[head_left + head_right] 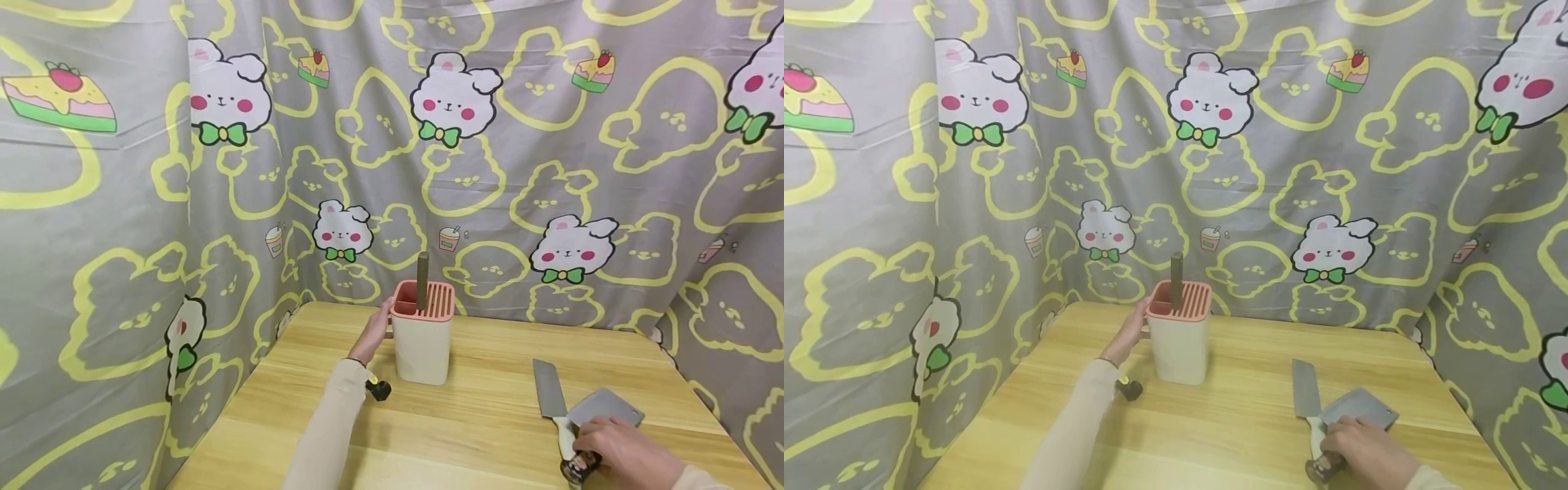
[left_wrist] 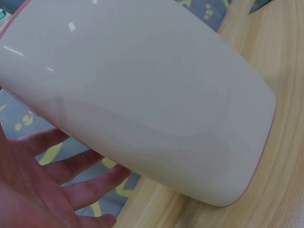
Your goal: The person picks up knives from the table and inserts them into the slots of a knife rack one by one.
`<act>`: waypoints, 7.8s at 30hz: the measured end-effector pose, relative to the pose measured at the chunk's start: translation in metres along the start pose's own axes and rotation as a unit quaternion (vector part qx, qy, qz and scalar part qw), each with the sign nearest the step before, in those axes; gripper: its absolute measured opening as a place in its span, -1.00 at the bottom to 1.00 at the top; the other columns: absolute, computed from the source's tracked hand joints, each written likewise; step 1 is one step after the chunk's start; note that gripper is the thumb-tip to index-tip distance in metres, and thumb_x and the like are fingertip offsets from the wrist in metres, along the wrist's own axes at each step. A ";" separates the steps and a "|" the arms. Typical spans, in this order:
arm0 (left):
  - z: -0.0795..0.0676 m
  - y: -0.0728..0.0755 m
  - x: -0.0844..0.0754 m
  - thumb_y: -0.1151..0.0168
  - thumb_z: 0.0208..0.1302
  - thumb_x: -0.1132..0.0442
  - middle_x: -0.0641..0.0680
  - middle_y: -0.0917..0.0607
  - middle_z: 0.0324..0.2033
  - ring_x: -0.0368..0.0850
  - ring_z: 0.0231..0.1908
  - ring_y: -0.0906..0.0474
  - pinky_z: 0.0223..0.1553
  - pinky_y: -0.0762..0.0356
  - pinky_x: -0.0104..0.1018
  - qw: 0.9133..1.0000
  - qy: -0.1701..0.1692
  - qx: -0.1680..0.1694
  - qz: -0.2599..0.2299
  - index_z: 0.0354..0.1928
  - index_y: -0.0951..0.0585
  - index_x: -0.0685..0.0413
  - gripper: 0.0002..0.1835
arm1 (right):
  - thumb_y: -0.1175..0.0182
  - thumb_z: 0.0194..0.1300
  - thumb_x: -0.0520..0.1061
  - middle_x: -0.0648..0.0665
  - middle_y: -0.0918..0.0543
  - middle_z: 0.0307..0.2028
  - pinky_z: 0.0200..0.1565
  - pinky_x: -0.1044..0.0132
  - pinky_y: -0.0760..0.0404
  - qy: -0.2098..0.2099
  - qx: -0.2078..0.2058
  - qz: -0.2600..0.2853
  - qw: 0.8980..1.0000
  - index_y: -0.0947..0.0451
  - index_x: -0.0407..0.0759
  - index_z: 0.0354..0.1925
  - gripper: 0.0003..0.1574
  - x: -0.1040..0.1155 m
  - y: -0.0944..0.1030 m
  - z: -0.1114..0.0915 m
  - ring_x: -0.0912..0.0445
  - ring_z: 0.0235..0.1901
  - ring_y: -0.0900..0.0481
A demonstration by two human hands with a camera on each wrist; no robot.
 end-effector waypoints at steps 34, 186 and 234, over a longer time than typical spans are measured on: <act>0.004 0.001 0.002 0.30 0.55 -0.43 0.17 -0.36 0.53 0.27 0.47 -0.36 0.36 -0.53 0.18 1.000 -0.007 0.003 -0.005 0.56 -0.33 -0.12 -0.21 | -0.56 -0.01 -0.29 0.19 -0.72 -0.20 -0.33 0.33 -0.67 0.010 -0.055 0.039 0.998 -0.71 0.02 -0.12 -0.54 -0.010 0.057 0.000 0.40 -0.21 -0.61; 0.000 0.001 -0.002 0.35 0.53 -0.47 0.10 -0.37 0.53 0.23 0.47 -0.36 0.37 -0.50 0.21 1.000 -0.004 0.008 0.001 0.55 -0.35 -0.18 -0.20 | -0.32 0.44 -0.06 -0.08 -0.80 -0.28 -0.18 0.48 -0.65 -0.155 -0.213 0.174 0.949 -0.69 -0.11 -0.16 -0.86 0.014 0.221 0.116 0.33 -0.30 -0.70; 0.004 0.004 0.003 0.32 0.55 -0.42 0.13 -0.36 0.53 0.25 0.46 -0.37 0.36 -0.51 0.22 1.000 -0.006 0.011 -0.002 0.54 -0.37 -0.14 -0.22 | -0.27 0.47 -0.08 -0.24 -0.81 -0.12 0.10 -0.03 -0.68 -0.144 -0.245 0.210 0.936 -0.69 -0.21 -0.06 -0.77 0.047 0.271 0.223 -0.09 -0.03 -0.76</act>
Point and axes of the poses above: each hand's wrist, its own z-axis towards the middle knuckle, its own y-axis out of the back of the hand, x = y × z, the point moved 1 cm from there along z, towards the middle knuckle
